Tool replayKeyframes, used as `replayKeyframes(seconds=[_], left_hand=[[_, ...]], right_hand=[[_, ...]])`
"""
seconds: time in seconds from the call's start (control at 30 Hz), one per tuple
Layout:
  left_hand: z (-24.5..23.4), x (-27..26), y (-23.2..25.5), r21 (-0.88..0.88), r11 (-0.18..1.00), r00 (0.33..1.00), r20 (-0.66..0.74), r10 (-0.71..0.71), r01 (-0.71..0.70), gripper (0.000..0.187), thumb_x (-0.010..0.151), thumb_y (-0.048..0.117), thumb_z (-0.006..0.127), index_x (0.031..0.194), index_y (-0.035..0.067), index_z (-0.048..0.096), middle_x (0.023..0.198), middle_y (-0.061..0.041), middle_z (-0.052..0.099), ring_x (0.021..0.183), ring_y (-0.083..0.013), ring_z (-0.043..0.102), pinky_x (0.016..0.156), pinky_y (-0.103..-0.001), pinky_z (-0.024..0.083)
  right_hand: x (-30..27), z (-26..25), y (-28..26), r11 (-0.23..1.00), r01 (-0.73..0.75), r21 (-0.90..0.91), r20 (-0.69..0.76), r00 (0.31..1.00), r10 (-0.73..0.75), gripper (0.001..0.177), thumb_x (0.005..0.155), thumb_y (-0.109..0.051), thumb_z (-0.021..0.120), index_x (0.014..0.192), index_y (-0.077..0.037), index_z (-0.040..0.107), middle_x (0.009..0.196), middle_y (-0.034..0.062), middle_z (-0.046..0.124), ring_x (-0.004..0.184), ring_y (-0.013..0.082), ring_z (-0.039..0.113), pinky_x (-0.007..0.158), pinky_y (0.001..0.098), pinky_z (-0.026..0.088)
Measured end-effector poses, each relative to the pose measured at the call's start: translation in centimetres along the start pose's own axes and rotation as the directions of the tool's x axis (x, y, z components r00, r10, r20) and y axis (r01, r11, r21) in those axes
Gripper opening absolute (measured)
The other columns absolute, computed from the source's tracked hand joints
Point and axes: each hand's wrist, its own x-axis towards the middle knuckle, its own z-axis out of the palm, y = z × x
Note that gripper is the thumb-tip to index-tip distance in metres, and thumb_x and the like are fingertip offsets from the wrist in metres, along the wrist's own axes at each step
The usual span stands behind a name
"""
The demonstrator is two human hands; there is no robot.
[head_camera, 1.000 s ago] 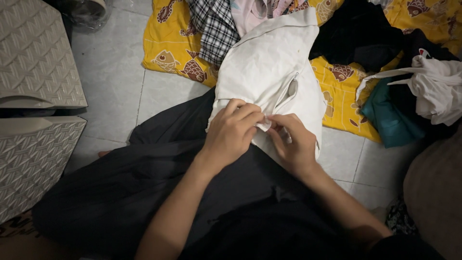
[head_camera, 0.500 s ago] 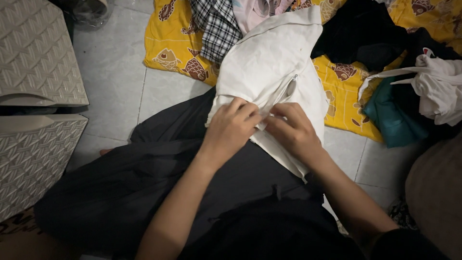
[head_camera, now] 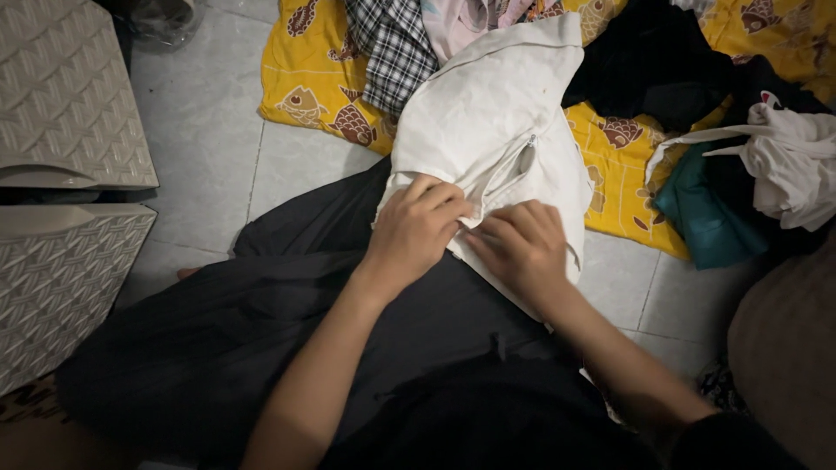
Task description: Sorting, folding, and organizing various clothing items from a pile on the floor into a plastic storage cabinet.
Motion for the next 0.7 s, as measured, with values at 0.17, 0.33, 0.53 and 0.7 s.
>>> replayKeyframes(seconds=[0.17,0.33,0.53,0.7], left_hand=[[-0.1,0.2,-0.4,-0.306,0.946,0.993,-0.016,-0.114,0.104,0.007,0.085,0.012,0.071,0.086,0.017,0.066,0.088,0.003,0.062,0.094,-0.0229,0.061,0.078,-0.04,0.052],[-0.4,0.0,-1.5,-0.6,0.781,0.981,0.029,-0.193,0.171,0.015,0.094,0.023,0.07,0.088,0.012,0.062,0.085,-0.003,0.063,0.088,-0.0241,0.061,0.08,-0.036,0.05],[-0.3,-0.9,-1.5,-0.851,0.463,0.959,0.146,-0.245,0.248,0.015,0.095,0.023,0.073,0.1,0.01,0.069,0.09,0.003,0.065,0.091,-0.0094,0.057,0.089,-0.032,0.048],[-1.2,-0.2,-0.5,-0.787,0.585,0.973,0.085,-0.213,0.197,0.014,0.1,0.021,0.067,0.102,0.009,0.073,0.088,-0.001,0.065,0.09,-0.0126,0.06,0.09,-0.032,0.048]], right_hand=[[-1.0,2.0,-0.2,0.987,-0.151,-0.061,-0.052,0.988,0.148,0.015,0.08,-0.014,0.089,0.086,-0.01,0.076,0.085,0.0029,0.067,0.079,0.0222,0.062,0.076,0.0344,0.045],[1.4,0.5,-1.9,0.948,-0.319,0.008,0.042,0.947,0.318,0.009,0.082,-0.01,0.086,0.083,-0.01,0.077,0.075,0.0007,0.067,0.075,0.0186,0.06,0.073,0.0312,0.042],[1.6,-0.9,-1.5,0.889,-0.42,0.181,0.146,0.906,0.398,0.005,0.088,-0.01,0.079,0.089,-0.008,0.075,0.077,0.0042,0.07,0.078,0.025,0.066,0.077,0.0345,0.047],[2.5,-2.9,-2.6,0.817,-0.507,0.274,0.189,0.862,0.471,0.001,0.092,-0.005,0.074,0.091,-0.004,0.074,0.079,0.0081,0.073,0.079,0.0256,0.069,0.079,0.0354,0.049]])
